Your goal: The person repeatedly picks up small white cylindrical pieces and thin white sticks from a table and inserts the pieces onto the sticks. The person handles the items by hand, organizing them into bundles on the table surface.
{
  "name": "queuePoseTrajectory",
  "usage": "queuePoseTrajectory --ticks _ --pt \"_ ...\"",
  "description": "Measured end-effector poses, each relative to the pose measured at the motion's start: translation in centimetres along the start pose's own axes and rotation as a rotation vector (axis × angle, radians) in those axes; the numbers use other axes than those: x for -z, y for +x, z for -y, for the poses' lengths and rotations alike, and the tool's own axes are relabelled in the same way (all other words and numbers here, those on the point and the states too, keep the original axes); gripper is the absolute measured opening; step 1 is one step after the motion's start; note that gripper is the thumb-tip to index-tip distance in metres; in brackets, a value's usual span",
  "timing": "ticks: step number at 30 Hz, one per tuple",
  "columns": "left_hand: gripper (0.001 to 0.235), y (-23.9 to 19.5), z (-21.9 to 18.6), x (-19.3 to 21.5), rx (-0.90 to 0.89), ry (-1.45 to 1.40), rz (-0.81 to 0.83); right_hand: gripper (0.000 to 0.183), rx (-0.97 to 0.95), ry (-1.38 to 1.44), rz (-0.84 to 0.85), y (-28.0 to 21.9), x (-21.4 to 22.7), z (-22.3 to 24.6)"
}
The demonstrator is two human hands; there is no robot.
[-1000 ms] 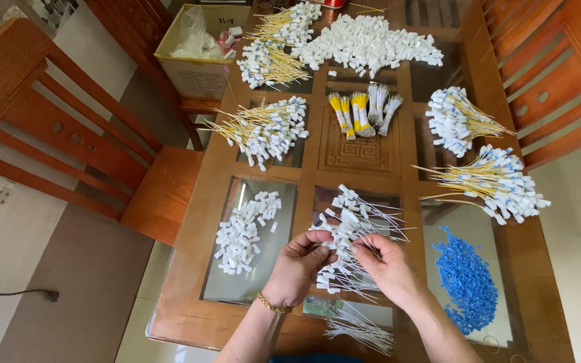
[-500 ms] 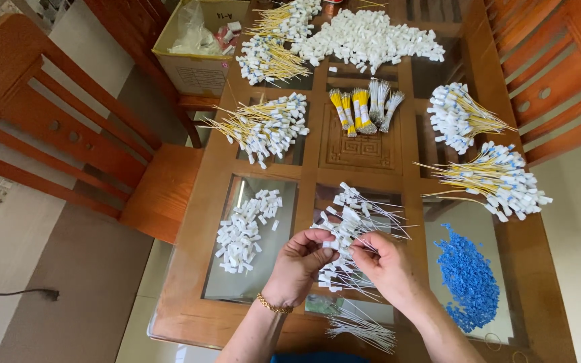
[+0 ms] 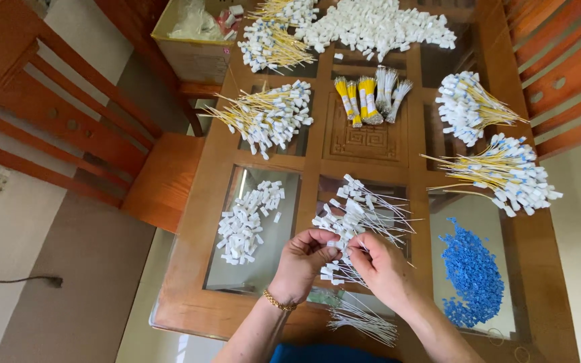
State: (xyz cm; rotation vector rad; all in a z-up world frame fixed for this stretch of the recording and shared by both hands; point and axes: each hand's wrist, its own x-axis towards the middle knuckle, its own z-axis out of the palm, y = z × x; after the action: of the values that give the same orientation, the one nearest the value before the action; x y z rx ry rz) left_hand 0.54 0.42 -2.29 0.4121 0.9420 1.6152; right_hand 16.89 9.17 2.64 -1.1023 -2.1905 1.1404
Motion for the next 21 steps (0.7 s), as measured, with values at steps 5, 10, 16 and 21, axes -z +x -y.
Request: queuePoseTrajectory --ticks 5,10,16,21 --pt "0.022 0.1 1.7 1.2 0.038 0.029 -0.027 0.008 -0.066 -0.085 0.071 0.2 -0.6 -1.0" --pt "0.025 2.7 3.4 4.9 0.069 0.128 -0.007 0.013 -0.114 -0.070 0.141 1.0 -3.0 -7.2" --pt "0.041 8.6 2.8 12.2 0.015 1.541 -0.405 0.026 -0.261 -0.162 0.175 1.8 -4.0 -13.2" --pt "0.027 11.2 3.5 14.0 0.223 1.896 -0.315 0.026 -0.299 -0.088 0.092 2.3 -2.0 -9.6"
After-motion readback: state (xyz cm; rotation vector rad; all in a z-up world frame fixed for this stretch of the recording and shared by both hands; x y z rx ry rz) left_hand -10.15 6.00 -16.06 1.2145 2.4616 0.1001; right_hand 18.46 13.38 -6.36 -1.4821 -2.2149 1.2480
